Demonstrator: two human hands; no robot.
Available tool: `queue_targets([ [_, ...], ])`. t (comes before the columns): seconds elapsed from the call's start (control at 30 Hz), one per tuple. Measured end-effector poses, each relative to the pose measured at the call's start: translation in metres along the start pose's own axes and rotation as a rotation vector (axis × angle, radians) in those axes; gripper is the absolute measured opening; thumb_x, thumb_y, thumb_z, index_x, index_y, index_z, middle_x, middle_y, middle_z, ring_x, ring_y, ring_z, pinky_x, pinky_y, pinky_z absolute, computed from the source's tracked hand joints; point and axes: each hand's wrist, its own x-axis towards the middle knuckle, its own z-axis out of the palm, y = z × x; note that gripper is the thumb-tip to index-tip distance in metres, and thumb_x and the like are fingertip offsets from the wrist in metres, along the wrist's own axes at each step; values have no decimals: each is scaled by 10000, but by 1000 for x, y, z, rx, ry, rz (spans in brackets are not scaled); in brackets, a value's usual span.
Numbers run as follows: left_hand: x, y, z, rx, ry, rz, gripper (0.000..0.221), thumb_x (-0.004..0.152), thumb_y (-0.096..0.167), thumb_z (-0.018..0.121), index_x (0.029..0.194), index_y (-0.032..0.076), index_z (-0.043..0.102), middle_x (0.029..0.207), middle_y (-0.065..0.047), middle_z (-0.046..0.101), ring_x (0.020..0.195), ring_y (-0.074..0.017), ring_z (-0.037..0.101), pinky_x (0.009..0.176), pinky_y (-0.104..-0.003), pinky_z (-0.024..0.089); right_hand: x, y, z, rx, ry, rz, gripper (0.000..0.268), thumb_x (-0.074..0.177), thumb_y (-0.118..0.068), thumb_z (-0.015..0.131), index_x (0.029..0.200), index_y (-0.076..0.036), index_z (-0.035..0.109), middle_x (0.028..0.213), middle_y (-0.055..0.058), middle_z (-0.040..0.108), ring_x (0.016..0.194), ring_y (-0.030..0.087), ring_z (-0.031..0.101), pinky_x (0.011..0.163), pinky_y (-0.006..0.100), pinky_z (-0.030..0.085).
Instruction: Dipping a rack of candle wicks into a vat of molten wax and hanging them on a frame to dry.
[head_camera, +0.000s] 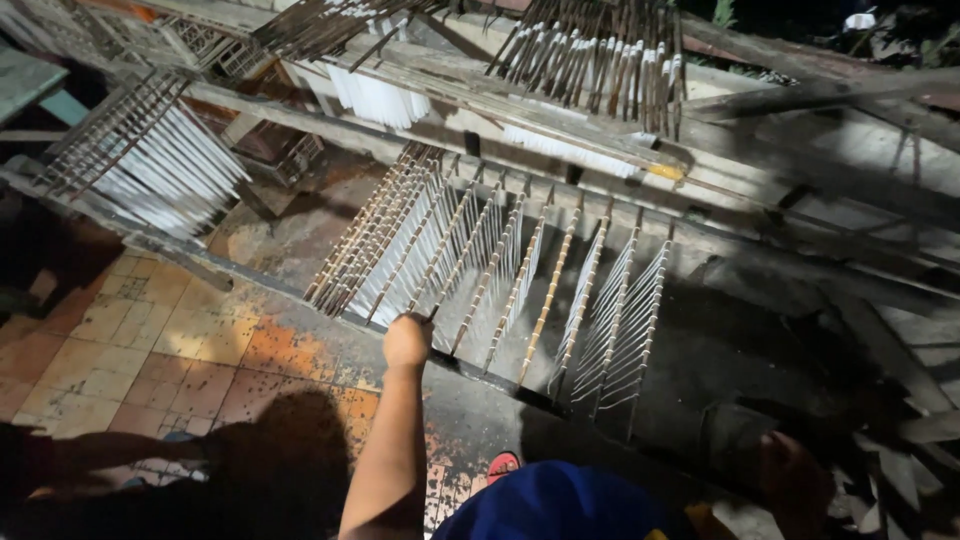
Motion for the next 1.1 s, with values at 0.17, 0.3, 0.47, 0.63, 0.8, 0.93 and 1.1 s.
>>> queue_targets([
  [0.17, 14, 0, -8, 89, -93, 25, 281, 812, 351, 648, 897, 138, 809, 967, -174, 765, 972, -417, 720, 798, -478, 564, 4, 4, 1, 44, -99, 76, 540, 1082, -469, 470, 1326, -69, 737, 1306, 211, 729, 1205, 440, 654, 1019, 528, 458],
  [0.3, 3, 17, -29, 155, -183, -35, 343, 866, 381, 711, 1049, 104, 796, 1134, -153, 750, 1054, -354, 718, 876, -452, 581, 1, 11, 6, -169, 41, 1, 498, 1125, -570, 492, 1315, -200, 765, 1193, 127, 789, 1084, 397, 740, 927, 502, 533],
  [0.47, 0, 24, -32, 153, -202, -41, 329, 879, 374, 732, 1074, 119, 802, 1135, -127, 756, 1035, -318, 729, 891, -434, 590, -2, 3, -4, -138, 65, -30, 529, 1140, -606, 461, 1313, -215, 772, 1211, 108, 790, 1101, 401, 735, 898, 522, 548],
  [0.63, 0, 24, -29, 153, -213, -41, 325, 922, 374, 720, 1073, 92, 782, 1115, -135, 753, 1001, -297, 736, 859, -417, 605, 3, 5, -1, 49, 29, -24, 584, 1123, -521, 515, 1307, -24, 760, 1184, 239, 764, 1110, 445, 695, 949, 513, 489],
  [0.8, -2, 19, -22, 137, -187, -25, 326, 937, 426, 718, 998, 112, 786, 1051, -113, 760, 942, -289, 742, 805, -411, 606, -3, -18, -20, -30, -26, 79, 513, 1100, -484, 514, 1310, -91, 769, 1263, 165, 765, 1180, 406, 682, 999, 518, 469],
  [0.93, -19, 12, -25, 32, -26, 88, 400, 964, 536, 659, 962, 151, 771, 1066, -86, 759, 902, -300, 742, 710, -435, 597, -5, -17, -23, 12, -13, -10, 615, 1108, -543, 468, 1317, -38, 749, 1249, 205, 757, 1173, 421, 684, 1008, 511, 477],
  [1.1, -31, 4, -2, -35, 50, 121, 275, 910, 404, 715, 1051, 184, 801, 1072, -127, 758, 940, -341, 733, 777, -439, 596, -2, -8, -11, -56, -31, 39, 563, 1118, -555, 471, 1314, -114, 762, 1256, 158, 766, 1160, 390, 700, 988, 493, 487],
])
